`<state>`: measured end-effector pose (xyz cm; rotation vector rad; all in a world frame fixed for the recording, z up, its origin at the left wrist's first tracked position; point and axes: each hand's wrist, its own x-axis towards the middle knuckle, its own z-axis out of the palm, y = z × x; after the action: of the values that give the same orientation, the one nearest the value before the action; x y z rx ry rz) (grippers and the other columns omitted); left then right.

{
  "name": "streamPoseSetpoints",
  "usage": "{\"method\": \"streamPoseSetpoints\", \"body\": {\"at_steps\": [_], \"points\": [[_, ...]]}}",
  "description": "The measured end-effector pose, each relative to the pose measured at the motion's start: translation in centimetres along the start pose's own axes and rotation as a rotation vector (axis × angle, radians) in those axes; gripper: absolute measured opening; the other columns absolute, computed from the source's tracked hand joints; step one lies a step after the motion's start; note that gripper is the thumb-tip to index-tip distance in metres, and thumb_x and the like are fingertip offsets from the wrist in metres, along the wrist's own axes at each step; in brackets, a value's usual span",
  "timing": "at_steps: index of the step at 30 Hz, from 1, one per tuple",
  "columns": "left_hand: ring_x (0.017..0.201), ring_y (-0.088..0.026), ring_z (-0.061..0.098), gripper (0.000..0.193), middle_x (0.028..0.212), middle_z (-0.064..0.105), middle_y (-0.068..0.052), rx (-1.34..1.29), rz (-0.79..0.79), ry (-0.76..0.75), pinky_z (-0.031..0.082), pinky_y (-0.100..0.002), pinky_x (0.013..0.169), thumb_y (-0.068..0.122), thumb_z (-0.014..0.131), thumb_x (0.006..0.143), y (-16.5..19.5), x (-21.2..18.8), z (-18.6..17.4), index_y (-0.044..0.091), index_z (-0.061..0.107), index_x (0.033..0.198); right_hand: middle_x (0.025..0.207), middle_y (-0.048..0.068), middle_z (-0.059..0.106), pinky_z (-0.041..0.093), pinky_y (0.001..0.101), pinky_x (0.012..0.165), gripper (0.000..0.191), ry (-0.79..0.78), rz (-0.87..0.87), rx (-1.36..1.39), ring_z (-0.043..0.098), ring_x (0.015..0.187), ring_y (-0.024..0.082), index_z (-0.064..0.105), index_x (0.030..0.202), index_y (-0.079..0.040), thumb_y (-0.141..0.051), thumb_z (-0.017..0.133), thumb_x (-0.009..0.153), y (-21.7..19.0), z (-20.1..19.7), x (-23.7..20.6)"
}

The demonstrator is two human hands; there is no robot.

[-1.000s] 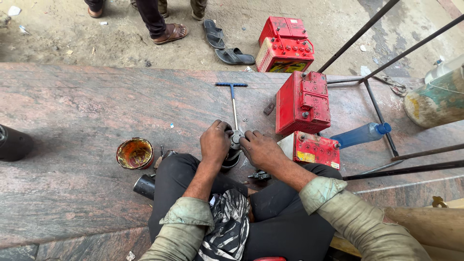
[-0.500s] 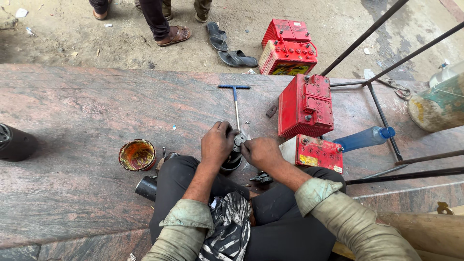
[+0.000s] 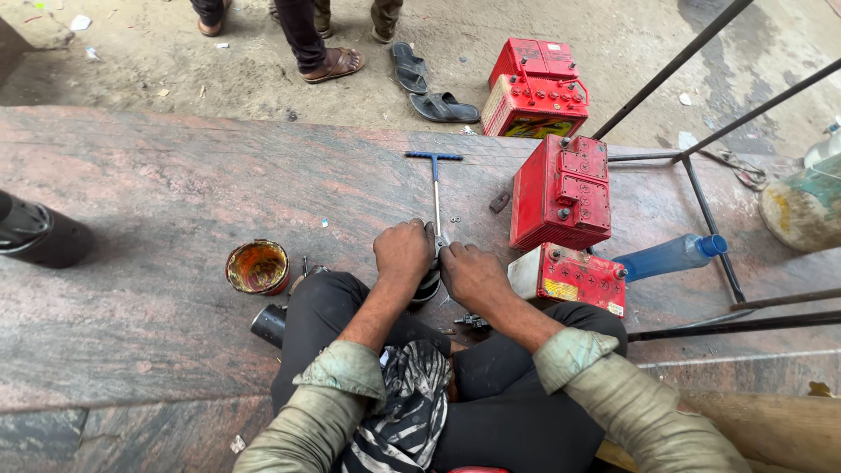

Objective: The person sits on the ground repairing an automotive starter motor in their lap. They use a screwdriver to work on the solenoid area, manipulate small screws and carbon brushes by hand, and use a wrench to tighten bolts on the starter housing, handling the unit and its parts throughout.

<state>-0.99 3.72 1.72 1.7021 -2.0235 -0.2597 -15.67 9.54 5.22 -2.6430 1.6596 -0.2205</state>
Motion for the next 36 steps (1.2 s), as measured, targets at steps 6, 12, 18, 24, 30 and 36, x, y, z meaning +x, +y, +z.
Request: {"method": "streamPoseSetpoints", "body": {"at_steps": [6,12,18,24,30,36], "points": [[0.073,-0.037,0.073,0.025,0.078,0.073,-0.017,0.038,0.007,-0.06,0.058,-0.05,0.064,0.025,0.059,0.095,1.4,-0.3,-0.2,0.005,0.072,0.086,0.076,0.021,0.07,0.052,0.0557,0.069,0.036,-0.095,0.296,0.111,0.068,0.073,0.044,0.074,0.081,-0.009,-0.04,0.062,0.096,1.0,1.0,-0.3],[0.083,-0.034,0.073,0.019,0.088,0.073,-0.016,0.146,0.224,-0.13,0.059,-0.046,0.072,0.021,0.062,0.088,1.9,0.1,-0.1,0.005,0.069,0.096,0.085,0.017,0.068,0.053,0.0548,0.065,0.028,0.154,0.224,0.132,0.069,0.077,0.041,0.065,0.091,-0.004,-0.032,0.066,0.091,0.6,1.1,-2.8],[0.105,-0.034,0.067,0.024,0.109,0.068,-0.016,0.196,0.395,-0.332,0.058,-0.045,0.082,0.015,0.06,0.09,1.7,1.9,-0.5,0.005,0.063,0.111,0.095,0.018,0.063,0.053,0.0539,0.066,0.025,0.199,0.153,0.192,0.067,0.086,0.039,0.059,0.098,-0.003,-0.025,0.066,0.089,1.3,0.6,-3.2],[0.104,-0.033,0.066,0.033,0.11,0.064,-0.018,0.199,0.568,-0.417,0.059,-0.044,0.081,0.01,0.062,0.088,1.1,3.0,-1.2,0.002,0.056,0.119,0.084,0.016,0.066,0.053,0.0534,0.065,0.022,0.202,0.135,0.257,0.068,0.077,0.039,0.062,0.092,-0.004,-0.025,0.062,0.097,1.9,0.9,-2.6],[0.09,-0.035,0.071,0.029,0.1,0.069,-0.018,0.129,0.381,-0.314,0.057,-0.046,0.074,0.024,0.067,0.086,1.7,3.2,-0.3,0.004,0.064,0.107,0.074,0.016,0.068,0.051,0.0549,0.061,0.032,0.175,0.194,0.277,0.067,0.068,0.042,0.067,0.079,-0.006,-0.032,0.063,0.098,2.7,1.0,-2.4],[0.073,-0.031,0.074,0.031,0.076,0.074,-0.014,0.158,0.319,-0.108,0.058,-0.045,0.063,0.029,0.061,0.095,2.4,2.2,1.7,0.01,0.074,0.076,0.085,0.018,0.066,0.052,0.055,0.061,0.029,0.217,0.209,0.245,0.068,0.075,0.042,0.063,0.095,-0.002,-0.031,0.066,0.093,2.7,0.9,-2.8]]}}
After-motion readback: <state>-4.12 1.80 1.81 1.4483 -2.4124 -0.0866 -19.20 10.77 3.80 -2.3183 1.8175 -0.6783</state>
